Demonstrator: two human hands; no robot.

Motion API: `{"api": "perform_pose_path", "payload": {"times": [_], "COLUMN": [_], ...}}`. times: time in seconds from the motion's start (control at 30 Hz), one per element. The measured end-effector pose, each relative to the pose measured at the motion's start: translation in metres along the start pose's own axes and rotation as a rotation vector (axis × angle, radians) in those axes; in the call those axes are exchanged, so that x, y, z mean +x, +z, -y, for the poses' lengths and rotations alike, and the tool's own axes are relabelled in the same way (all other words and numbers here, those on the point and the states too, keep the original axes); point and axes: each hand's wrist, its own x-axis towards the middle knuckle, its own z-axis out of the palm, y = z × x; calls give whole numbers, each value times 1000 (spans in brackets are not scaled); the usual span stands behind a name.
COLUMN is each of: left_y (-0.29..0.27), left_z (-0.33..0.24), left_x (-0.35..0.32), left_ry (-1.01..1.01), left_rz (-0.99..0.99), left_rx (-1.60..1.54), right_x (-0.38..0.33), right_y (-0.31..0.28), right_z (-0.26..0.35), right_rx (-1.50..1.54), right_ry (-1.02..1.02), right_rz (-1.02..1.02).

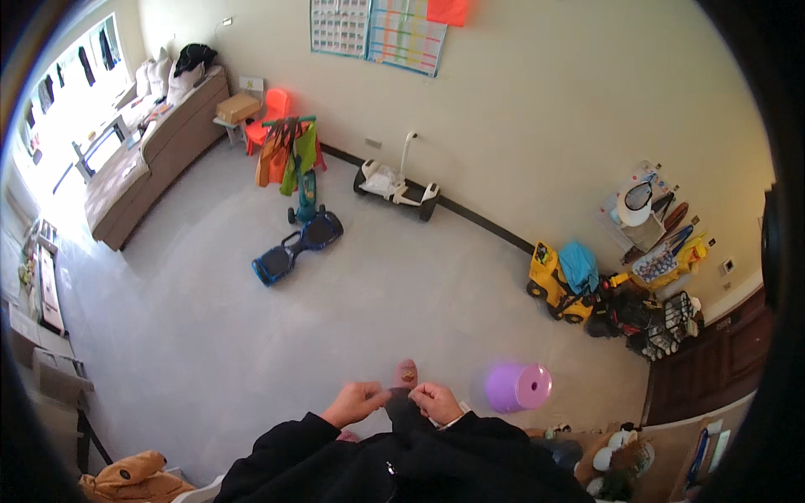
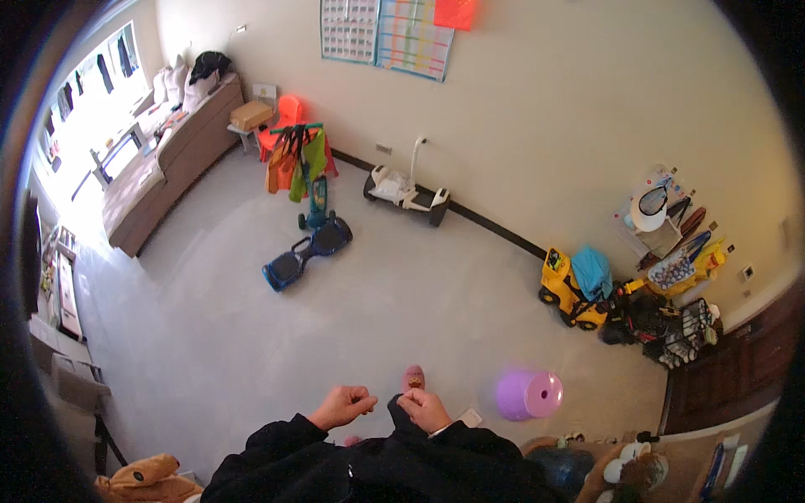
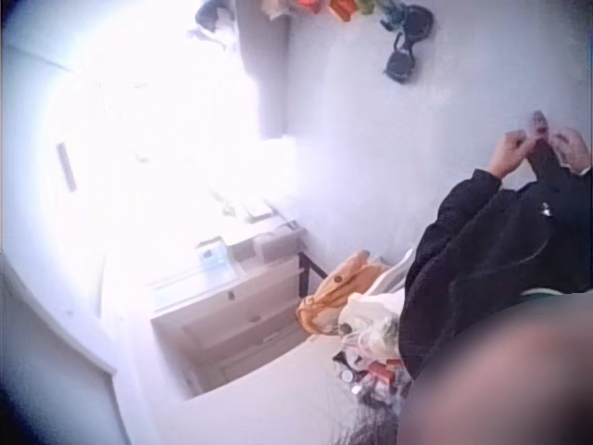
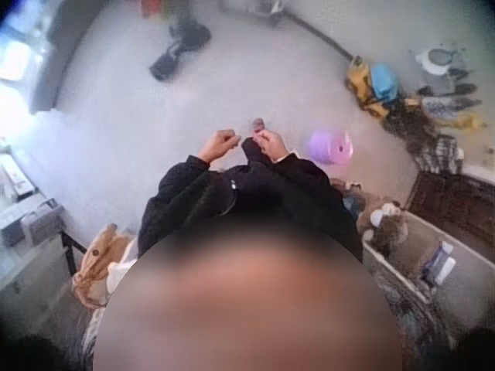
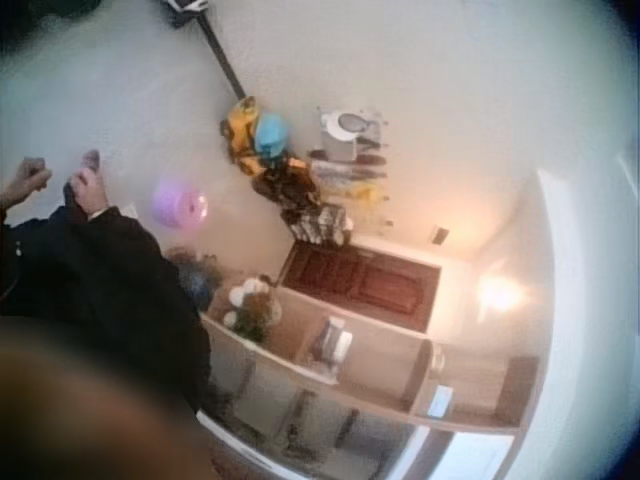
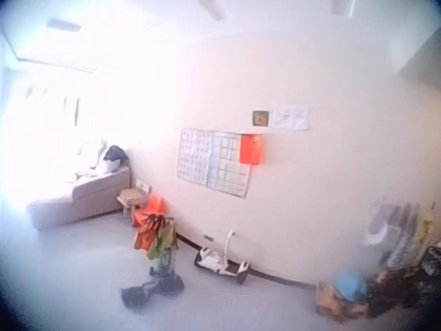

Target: The person moves a hoverboard, picks up slippers, and places them on a window sill. Then the person returns to the living area and attaches a handlebar to a white scooter, tightening the connection by hand.

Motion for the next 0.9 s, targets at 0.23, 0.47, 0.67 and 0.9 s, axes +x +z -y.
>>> {"api": "perform_pose_path", "payload": {"times": [0.23, 0.47, 0.67, 0.9], "left_y": [-29, -46, -82, -150], "left_z": [-31, -66, -64, -64], "left_x": [124, 211, 296, 431], "left_ry": [-125, -235, -223, -416], "left_rz": [-215, -160, -116, -161], "left_rx": [-93, -256, -392, -969], "right_x": [137, 222, 282, 407], "right_y": [-82, -115, -121, -157], "right_z": [17, 99, 129, 180], "right_rx": [-25, 339, 216, 165], "right_ry": [-59, 56, 32, -123], "right_rz": [92, 286, 209, 174]}}
